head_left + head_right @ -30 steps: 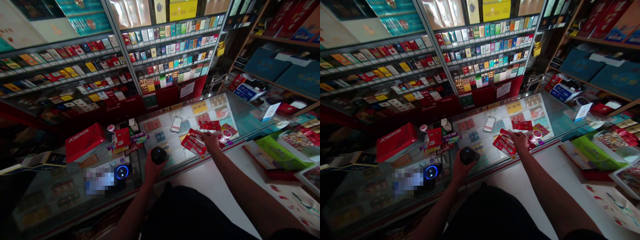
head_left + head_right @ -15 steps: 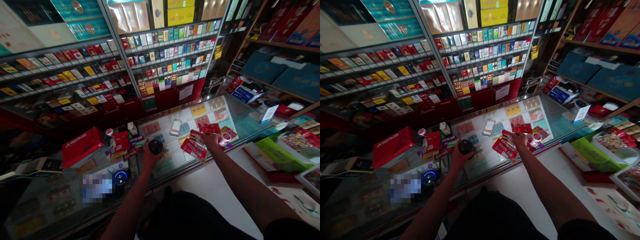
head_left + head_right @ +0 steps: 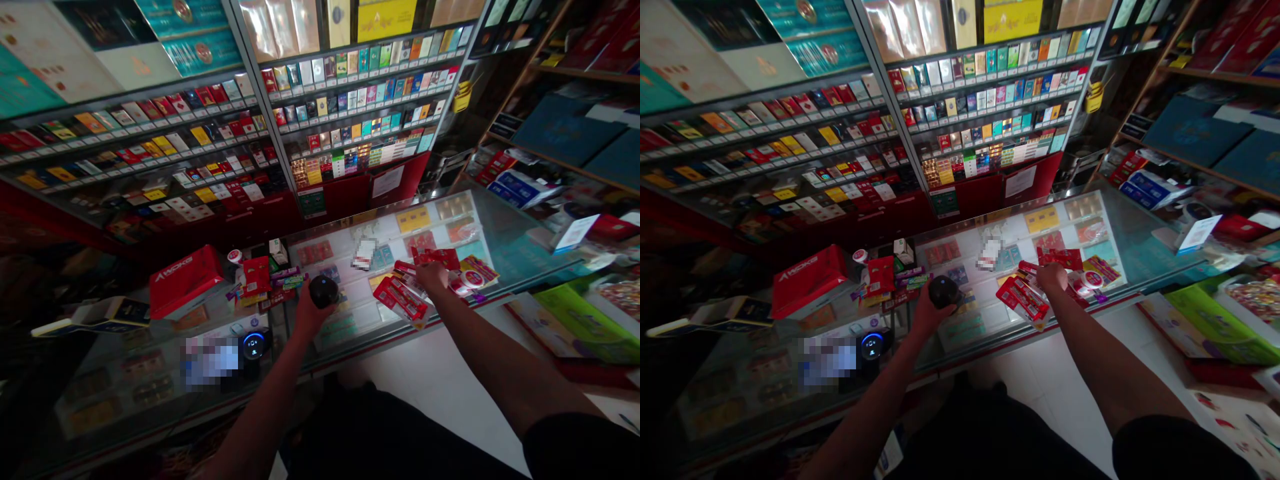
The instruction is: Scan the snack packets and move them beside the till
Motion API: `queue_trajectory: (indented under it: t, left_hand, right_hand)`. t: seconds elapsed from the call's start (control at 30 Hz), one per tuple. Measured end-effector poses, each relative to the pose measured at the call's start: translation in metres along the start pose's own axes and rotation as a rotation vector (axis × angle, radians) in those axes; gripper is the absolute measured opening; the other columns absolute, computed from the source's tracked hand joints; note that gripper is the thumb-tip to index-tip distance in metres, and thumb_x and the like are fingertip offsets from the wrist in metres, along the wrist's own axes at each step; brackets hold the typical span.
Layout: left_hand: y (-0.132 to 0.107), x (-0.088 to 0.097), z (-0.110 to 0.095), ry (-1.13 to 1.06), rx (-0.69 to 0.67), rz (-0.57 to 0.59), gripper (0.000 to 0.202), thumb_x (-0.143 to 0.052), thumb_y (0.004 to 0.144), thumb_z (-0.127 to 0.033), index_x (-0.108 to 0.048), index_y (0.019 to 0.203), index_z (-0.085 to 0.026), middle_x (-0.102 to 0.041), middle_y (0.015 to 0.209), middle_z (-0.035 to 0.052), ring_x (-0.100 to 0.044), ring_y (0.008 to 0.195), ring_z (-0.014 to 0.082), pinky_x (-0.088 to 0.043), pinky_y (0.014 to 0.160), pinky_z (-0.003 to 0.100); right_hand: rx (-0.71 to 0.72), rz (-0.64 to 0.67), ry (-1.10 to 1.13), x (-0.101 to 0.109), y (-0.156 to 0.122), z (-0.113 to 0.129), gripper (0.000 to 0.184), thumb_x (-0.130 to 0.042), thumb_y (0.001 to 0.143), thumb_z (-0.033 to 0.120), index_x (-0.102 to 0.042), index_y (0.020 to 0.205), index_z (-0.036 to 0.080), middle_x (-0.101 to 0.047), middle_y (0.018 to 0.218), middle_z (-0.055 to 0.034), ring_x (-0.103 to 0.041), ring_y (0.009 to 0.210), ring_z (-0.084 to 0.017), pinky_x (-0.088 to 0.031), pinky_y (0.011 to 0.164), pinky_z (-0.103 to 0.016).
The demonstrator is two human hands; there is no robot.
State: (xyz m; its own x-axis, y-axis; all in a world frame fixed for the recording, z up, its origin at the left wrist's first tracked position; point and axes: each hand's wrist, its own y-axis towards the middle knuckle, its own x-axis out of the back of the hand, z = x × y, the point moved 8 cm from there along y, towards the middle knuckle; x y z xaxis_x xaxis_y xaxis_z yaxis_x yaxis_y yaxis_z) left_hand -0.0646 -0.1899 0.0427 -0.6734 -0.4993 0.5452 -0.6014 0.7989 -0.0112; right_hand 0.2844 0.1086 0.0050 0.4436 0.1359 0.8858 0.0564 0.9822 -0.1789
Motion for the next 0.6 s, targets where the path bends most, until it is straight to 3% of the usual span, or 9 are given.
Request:
queue_trajectory:
  t: [0.13, 0.23, 0.4, 0.5, 0.6]
  left_hand:
    - [0.002, 0.014, 0.002, 0.013, -0.071, 0.073, 0.103, -0.084, 0.065, -0.018, -0.038, 0.157, -0.020, -0.048, 0.159, 0.0184, -0.048, 0.146, 0.0349, -0.036, 0.123, 0.051]
    - [0.015, 0.041, 0.006, 0.090, -0.088, 0.079, 0.079, -0.076, 0.069, -0.015, -0.055, 0.146, -0.020, -0.058, 0.150, 0.0177, -0.056, 0.138, 0.0343, -0.040, 0.119, 0.050]
    - [0.071, 0.123, 0.019, 0.362, -0.013, 0.022, 0.040, -0.067, 0.081, -0.025, -0.070, 0.121, -0.018, -0.074, 0.122, 0.0175, -0.069, 0.117, 0.0341, -0.049, 0.104, 0.045]
    - [0.112, 0.182, 0.037, 0.530, 0.109, -0.065, 0.034, -0.065, 0.086, -0.033, -0.069, 0.115, -0.017, -0.074, 0.120, 0.0198, -0.070, 0.113, 0.0362, -0.050, 0.096, 0.044]
    - [0.139, 0.219, 0.066, 0.556, 0.274, -0.077, 0.037, -0.074, 0.079, -0.041, -0.069, 0.106, -0.016, -0.075, 0.115, 0.0234, -0.071, 0.112, 0.0408, -0.050, 0.089, 0.043]
  right_hand:
    - [-0.028, -0.018, -0.013, 0.011, -0.015, 0.005, 0.035, -0.062, 0.082, 0.030, -0.083, 0.102, 0.009, -0.077, 0.099, -0.0276, -0.074, 0.098, -0.038, -0.055, 0.083, -0.045]
    - [-0.012, -0.045, -0.007, 0.017, -0.029, 0.012, 0.036, -0.063, 0.083, 0.033, -0.083, 0.103, 0.011, -0.077, 0.098, -0.0248, -0.074, 0.095, -0.036, -0.053, 0.082, -0.042]
    - [0.057, -0.095, 0.038, 0.011, -0.057, 0.031, 0.038, -0.058, 0.086, 0.034, -0.083, 0.106, 0.013, -0.079, 0.097, -0.0212, -0.073, 0.092, -0.034, -0.051, 0.081, -0.039]
    - [0.047, -0.109, 0.097, 0.004, -0.078, 0.045, 0.039, -0.062, 0.084, 0.036, -0.082, 0.110, 0.014, -0.079, 0.099, -0.0191, -0.073, 0.091, -0.033, -0.050, 0.080, -0.037]
    - [0.035, -0.109, 0.175, 0.000, -0.099, 0.065, 0.037, -0.064, 0.084, 0.038, -0.082, 0.108, 0.016, -0.080, 0.099, -0.0153, -0.072, 0.090, -0.031, -0.049, 0.078, -0.035]
